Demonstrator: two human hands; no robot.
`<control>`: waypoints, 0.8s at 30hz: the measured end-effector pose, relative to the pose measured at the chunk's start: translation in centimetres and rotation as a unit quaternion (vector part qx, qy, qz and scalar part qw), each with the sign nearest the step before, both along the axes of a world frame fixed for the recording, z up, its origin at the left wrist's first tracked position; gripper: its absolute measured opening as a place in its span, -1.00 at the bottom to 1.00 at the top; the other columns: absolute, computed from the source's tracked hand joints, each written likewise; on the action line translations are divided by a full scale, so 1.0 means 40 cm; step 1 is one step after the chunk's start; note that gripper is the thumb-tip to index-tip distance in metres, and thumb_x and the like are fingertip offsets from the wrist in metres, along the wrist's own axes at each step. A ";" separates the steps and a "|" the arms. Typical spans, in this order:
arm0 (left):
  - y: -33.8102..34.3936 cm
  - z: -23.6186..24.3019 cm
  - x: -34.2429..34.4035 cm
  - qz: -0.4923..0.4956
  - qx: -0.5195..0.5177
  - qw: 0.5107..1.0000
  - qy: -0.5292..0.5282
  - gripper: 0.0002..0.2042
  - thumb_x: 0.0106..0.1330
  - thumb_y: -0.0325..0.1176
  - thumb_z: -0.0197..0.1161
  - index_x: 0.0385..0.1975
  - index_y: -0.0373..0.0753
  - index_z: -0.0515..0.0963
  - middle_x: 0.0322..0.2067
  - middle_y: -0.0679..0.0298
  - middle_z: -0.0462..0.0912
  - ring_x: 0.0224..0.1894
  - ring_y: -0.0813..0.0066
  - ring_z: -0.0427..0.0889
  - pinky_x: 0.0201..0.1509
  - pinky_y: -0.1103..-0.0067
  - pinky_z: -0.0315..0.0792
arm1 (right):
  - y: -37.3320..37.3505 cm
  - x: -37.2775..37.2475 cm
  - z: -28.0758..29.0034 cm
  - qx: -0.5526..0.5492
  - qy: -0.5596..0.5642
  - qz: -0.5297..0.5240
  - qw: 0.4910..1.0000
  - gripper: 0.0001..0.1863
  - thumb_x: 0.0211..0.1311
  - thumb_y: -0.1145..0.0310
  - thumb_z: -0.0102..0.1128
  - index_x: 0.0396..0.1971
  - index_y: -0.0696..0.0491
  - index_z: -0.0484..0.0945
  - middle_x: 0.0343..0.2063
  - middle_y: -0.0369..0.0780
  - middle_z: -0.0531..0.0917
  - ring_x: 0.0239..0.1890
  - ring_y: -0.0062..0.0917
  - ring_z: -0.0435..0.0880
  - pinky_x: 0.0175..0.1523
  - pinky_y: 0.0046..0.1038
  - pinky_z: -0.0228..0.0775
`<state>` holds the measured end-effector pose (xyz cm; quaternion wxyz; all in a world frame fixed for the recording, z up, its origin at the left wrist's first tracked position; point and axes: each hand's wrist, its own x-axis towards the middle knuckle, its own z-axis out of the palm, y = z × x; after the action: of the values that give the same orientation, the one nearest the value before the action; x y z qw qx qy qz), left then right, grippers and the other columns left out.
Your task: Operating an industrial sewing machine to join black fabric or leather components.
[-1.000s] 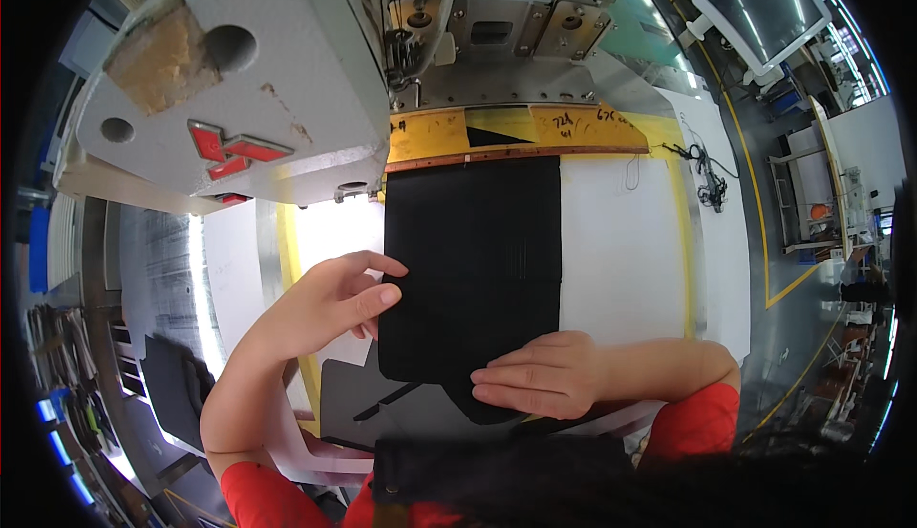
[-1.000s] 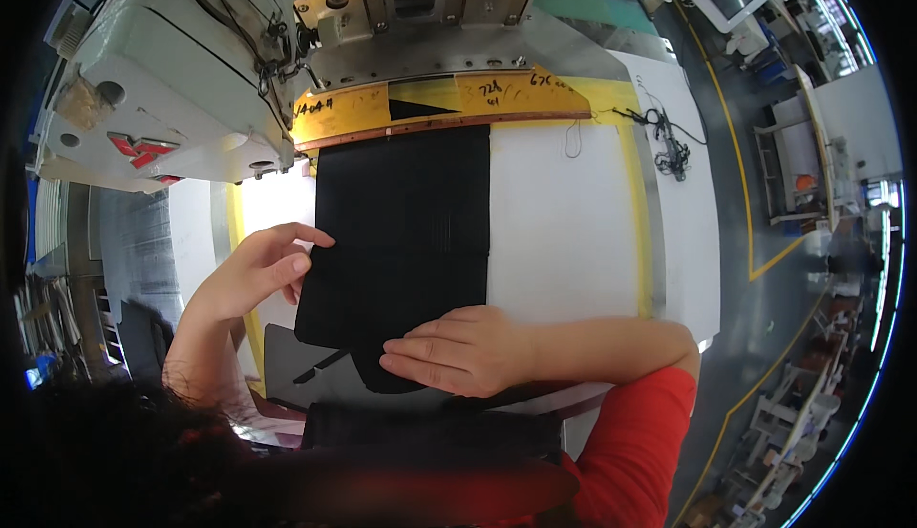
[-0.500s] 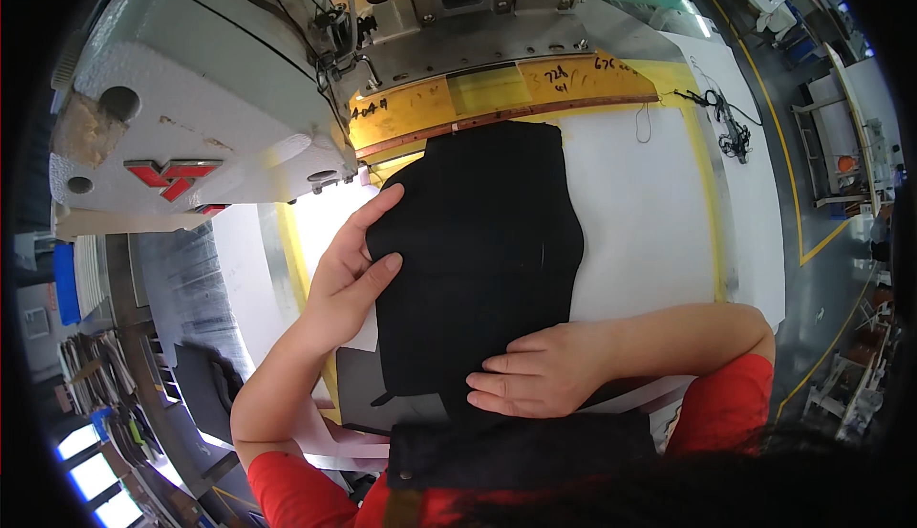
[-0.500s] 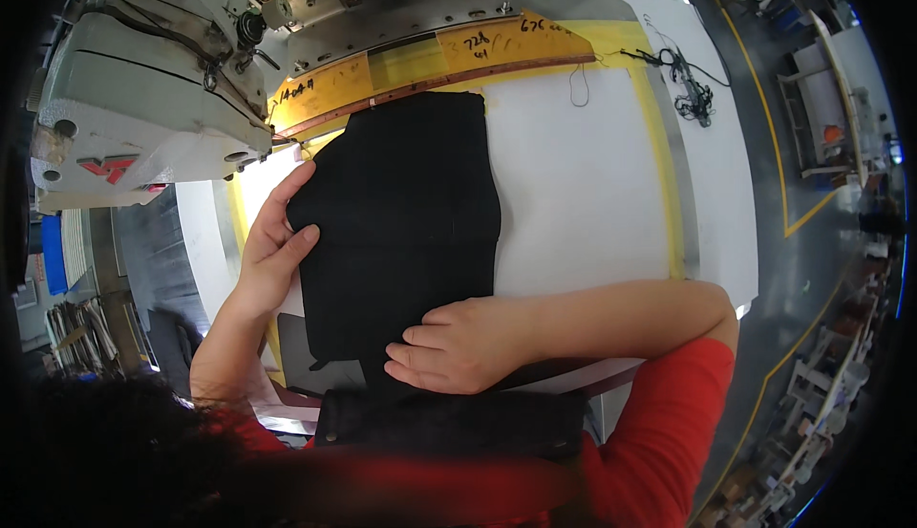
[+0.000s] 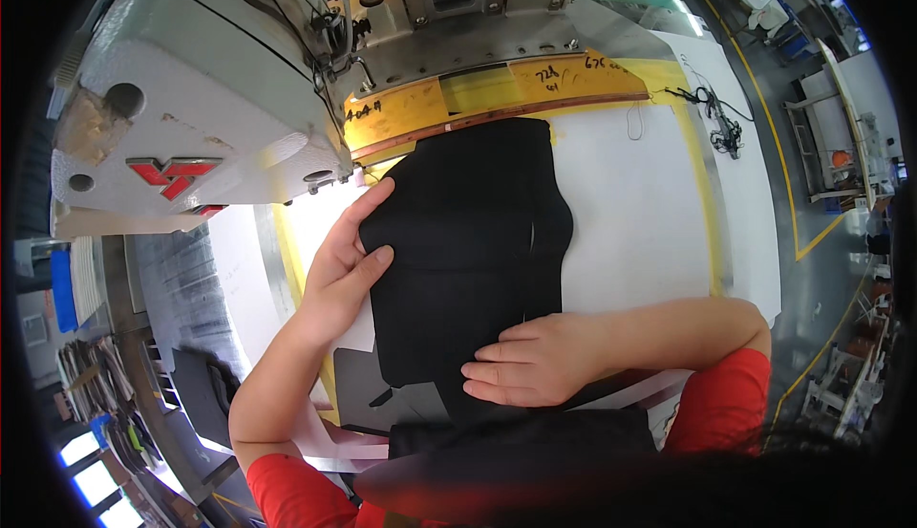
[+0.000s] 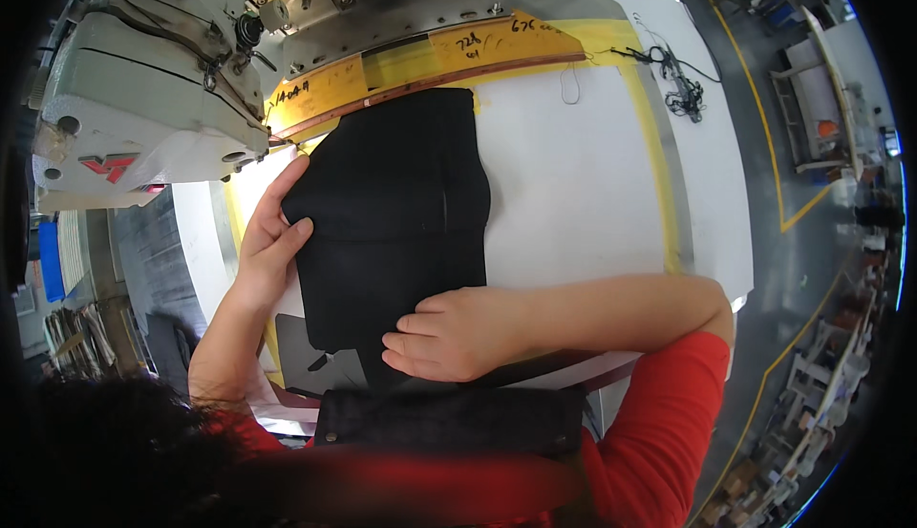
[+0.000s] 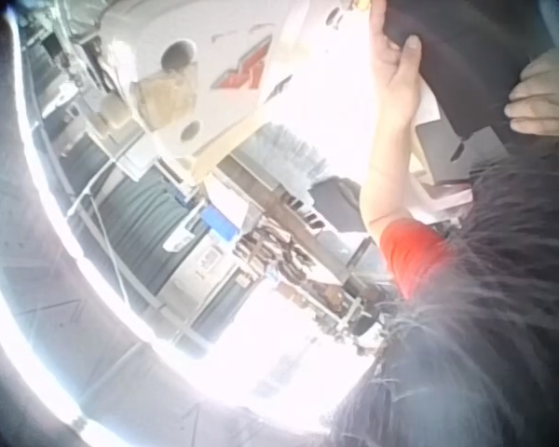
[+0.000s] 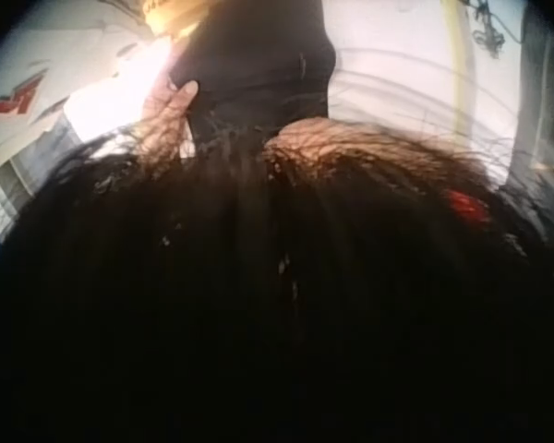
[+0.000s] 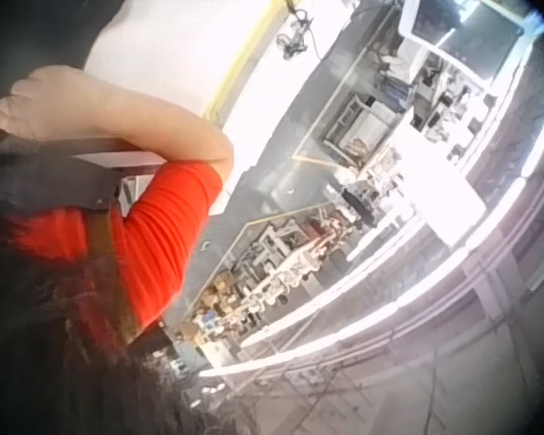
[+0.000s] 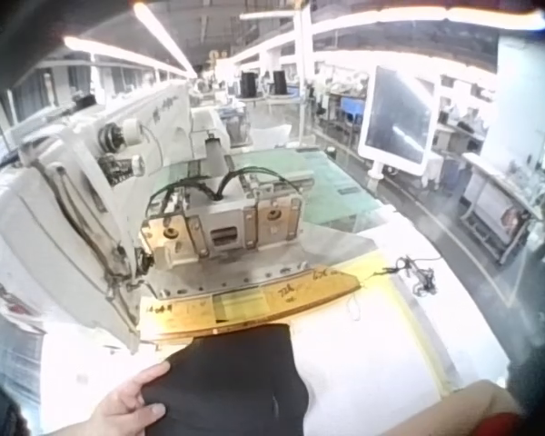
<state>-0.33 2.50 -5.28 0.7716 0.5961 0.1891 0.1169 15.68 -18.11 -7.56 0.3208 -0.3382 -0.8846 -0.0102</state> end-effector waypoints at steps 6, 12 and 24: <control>0.001 -0.012 -0.005 -0.030 0.037 0.998 -0.043 -0.37 0.38 -0.43 0.07 0.42 -0.26 0.00 0.29 0.11 0.29 0.27 0.40 0.34 0.34 0.51 0.18 | -0.034 0.047 0.125 -0.153 0.043 -0.073 0.985 -0.63 0.24 0.34 0.08 0.03 0.08 0.53 -0.03 -0.22 0.64 -0.07 -0.43 0.65 -0.14 -0.50 0.50; -0.005 -0.028 -0.002 -0.039 0.091 0.995 -0.017 -0.25 0.39 -0.01 0.13 0.43 -0.21 -0.04 0.08 -0.03 0.53 -0.08 0.27 0.68 -0.08 0.53 0.55 | -0.366 0.153 0.311 -0.047 0.275 -0.588 0.760 -0.80 0.26 0.45 0.13 -0.17 0.14 0.63 -0.44 -0.24 0.67 -0.38 -0.61 0.62 -0.26 -0.55 0.41; -0.024 -0.025 0.007 -0.028 0.187 0.981 0.034 -0.37 0.43 -0.07 0.09 0.39 -0.22 0.10 -0.02 0.13 0.59 -0.14 0.50 0.64 -0.05 0.62 0.48 | -1.052 0.421 0.369 0.147 -0.078 -0.921 0.351 -0.72 0.29 0.17 0.12 -0.13 -0.02 0.65 -0.22 -0.10 0.68 -0.17 -0.15 0.65 -0.10 -0.31 0.49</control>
<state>-0.05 1.54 -6.28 0.6428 0.7384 0.1727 0.1081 32.51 -60.19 7.21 0.0840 -0.8860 -0.0223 -0.4554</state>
